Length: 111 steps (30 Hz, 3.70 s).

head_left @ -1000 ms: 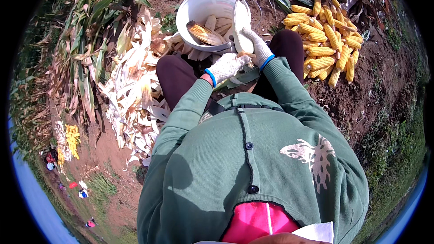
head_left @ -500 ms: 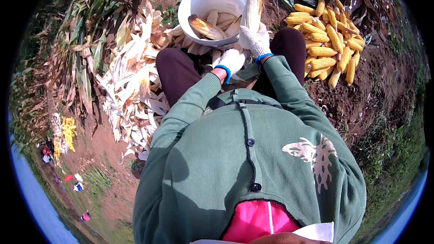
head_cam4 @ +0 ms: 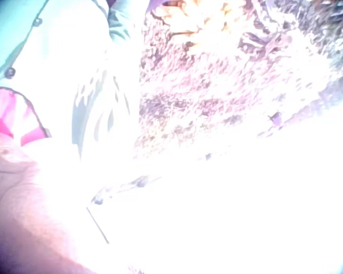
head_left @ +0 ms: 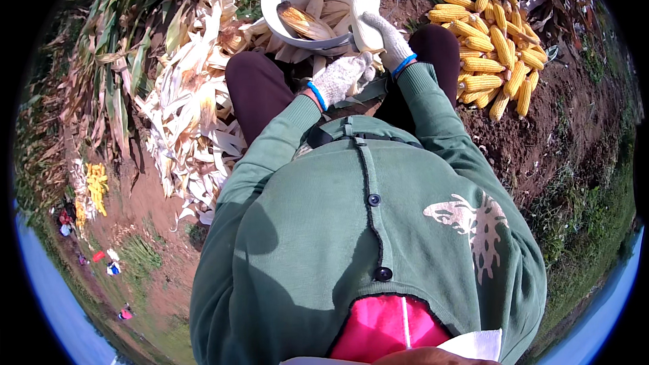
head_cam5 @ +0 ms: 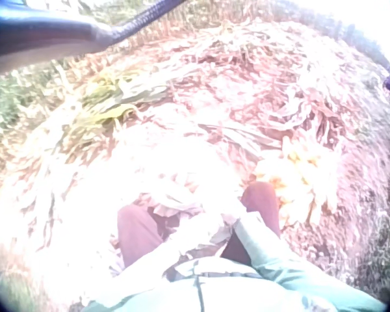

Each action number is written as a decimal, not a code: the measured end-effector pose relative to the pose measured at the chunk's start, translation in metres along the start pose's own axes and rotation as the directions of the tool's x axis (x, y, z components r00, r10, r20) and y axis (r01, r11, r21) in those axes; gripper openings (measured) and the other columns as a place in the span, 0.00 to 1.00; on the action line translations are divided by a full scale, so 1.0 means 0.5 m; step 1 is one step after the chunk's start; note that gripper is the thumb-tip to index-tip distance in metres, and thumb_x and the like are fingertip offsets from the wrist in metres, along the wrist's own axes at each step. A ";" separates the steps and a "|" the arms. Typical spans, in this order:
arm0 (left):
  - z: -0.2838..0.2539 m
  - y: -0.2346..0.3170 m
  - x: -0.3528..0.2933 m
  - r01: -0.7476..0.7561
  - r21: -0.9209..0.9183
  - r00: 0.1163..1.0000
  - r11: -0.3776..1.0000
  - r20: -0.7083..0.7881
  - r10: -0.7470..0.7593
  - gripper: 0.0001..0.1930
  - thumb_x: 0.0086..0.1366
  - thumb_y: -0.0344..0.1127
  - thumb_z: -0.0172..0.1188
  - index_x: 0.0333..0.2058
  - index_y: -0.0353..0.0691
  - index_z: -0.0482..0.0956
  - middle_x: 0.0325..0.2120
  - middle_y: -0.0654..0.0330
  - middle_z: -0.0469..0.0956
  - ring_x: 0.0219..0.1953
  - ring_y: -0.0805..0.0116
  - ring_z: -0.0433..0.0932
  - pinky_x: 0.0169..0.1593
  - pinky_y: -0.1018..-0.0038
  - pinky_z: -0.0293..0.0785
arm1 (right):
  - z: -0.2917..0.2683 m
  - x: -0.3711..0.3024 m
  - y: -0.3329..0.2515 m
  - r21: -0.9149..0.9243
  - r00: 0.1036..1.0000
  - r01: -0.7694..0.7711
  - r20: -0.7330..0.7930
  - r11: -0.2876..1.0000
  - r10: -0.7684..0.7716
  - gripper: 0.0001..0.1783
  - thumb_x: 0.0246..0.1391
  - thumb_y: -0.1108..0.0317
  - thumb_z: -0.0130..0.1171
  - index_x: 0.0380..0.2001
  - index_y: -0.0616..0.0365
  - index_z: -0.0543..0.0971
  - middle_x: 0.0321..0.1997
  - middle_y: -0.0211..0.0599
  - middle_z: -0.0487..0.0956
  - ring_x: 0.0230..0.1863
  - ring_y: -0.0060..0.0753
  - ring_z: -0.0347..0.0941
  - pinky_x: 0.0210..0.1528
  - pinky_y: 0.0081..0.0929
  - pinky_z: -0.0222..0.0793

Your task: The person sits on the ground and shucks corn cobs by hand, removing the husks and silk. The shucked corn is placed in a white bucket, and the discarded husks are dropped to the side.

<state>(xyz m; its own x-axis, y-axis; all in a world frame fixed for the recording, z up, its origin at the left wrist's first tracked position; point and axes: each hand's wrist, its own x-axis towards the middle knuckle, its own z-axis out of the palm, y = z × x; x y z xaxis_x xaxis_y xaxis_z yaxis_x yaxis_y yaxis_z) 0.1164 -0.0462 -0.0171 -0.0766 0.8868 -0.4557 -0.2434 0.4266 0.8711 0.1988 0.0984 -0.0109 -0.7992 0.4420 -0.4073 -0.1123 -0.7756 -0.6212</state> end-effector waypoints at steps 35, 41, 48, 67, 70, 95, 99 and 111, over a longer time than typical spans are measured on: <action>0.030 0.156 -0.044 -0.359 -0.748 0.881 0.559 -0.470 -0.063 0.15 0.66 0.47 0.59 0.37 0.39 0.76 0.24 0.63 0.74 0.27 0.76 0.74 0.28 0.81 0.72 | -0.123 0.096 -0.261 0.386 0.787 0.590 -0.471 0.709 -0.399 0.22 0.54 0.53 0.54 0.47 0.54 0.71 0.42 0.40 0.77 0.39 0.46 0.76 0.40 0.45 0.76; -0.102 0.190 -0.112 -0.377 0.132 0.544 0.917 -0.770 0.334 0.22 0.60 0.52 0.64 0.34 0.35 0.80 0.23 0.59 0.78 0.27 0.70 0.77 0.33 0.74 0.73 | -0.127 0.052 -0.189 0.200 0.811 0.515 -0.429 0.833 -0.398 0.28 0.54 0.56 0.56 0.52 0.63 0.65 0.45 0.50 0.74 0.44 0.56 0.73 0.48 0.53 0.75; -0.320 0.052 -0.442 0.236 0.644 0.241 0.728 -0.764 0.598 0.33 0.55 0.50 0.68 0.51 0.29 0.73 0.45 0.48 0.77 0.45 0.60 0.77 0.48 0.69 0.73 | -0.078 0.036 -0.107 -0.063 0.908 0.333 -0.249 0.941 -0.338 0.30 0.55 0.58 0.59 0.56 0.63 0.65 0.44 0.49 0.77 0.42 0.50 0.77 0.48 0.47 0.75; -0.485 -0.332 -0.809 0.635 0.129 0.022 0.761 -0.989 0.149 0.27 0.58 0.55 0.61 0.47 0.37 0.78 0.45 0.50 0.79 0.48 0.54 0.77 0.53 0.64 0.71 | -0.061 0.041 -0.051 -0.282 0.963 0.116 -0.203 0.952 -0.177 0.28 0.54 0.60 0.62 0.53 0.65 0.68 0.41 0.46 0.78 0.36 0.42 0.79 0.34 0.32 0.78; -0.422 -0.126 -0.666 0.186 0.365 0.121 0.912 -0.930 0.348 0.18 0.63 0.38 0.61 0.46 0.31 0.78 0.42 0.55 0.80 0.43 0.67 0.78 0.50 0.74 0.71 | -0.055 0.016 -0.041 -0.384 0.946 0.196 -0.167 0.902 -0.277 0.22 0.55 0.64 0.62 0.49 0.67 0.72 0.38 0.44 0.78 0.35 0.38 0.78 0.30 0.29 0.76; -0.083 0.048 0.034 -0.256 -0.235 0.870 0.938 -0.479 0.118 0.24 0.64 0.34 0.60 0.54 0.25 0.70 0.50 0.50 0.75 0.53 0.64 0.72 0.57 0.74 0.67 | 0.001 -0.056 0.005 -0.311 0.993 -0.037 0.098 0.950 0.071 0.28 0.61 0.51 0.53 0.55 0.62 0.69 0.44 0.41 0.78 0.38 0.29 0.78 0.39 0.28 0.78; -0.070 0.065 0.023 -0.332 -0.083 0.840 0.939 -0.479 0.255 0.16 0.66 0.31 0.56 0.50 0.30 0.75 0.41 0.54 0.79 0.42 0.67 0.78 0.45 0.74 0.76 | -0.001 -0.059 0.008 -0.242 0.989 -0.098 0.089 0.965 0.122 0.31 0.60 0.49 0.55 0.56 0.64 0.68 0.42 0.44 0.78 0.35 0.31 0.78 0.35 0.29 0.79; -0.008 0.170 -0.055 -0.185 0.011 0.876 0.983 -0.452 0.170 0.20 0.59 0.36 0.65 0.44 0.27 0.75 0.40 0.55 0.78 0.39 0.70 0.77 0.44 0.76 0.75 | 0.010 -0.066 0.000 -0.221 0.966 -0.155 0.169 0.963 0.195 0.31 0.58 0.54 0.56 0.56 0.66 0.66 0.43 0.48 0.77 0.36 0.37 0.79 0.36 0.33 0.80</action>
<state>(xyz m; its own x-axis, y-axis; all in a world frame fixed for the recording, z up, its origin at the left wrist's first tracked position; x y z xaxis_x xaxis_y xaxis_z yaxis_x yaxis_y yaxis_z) 0.0938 -0.0348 0.0685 -0.5457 0.7685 -0.3340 -0.2146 0.2571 0.9422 0.2223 0.0816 0.0062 -0.8939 0.1998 -0.4013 0.1465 -0.7158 -0.6828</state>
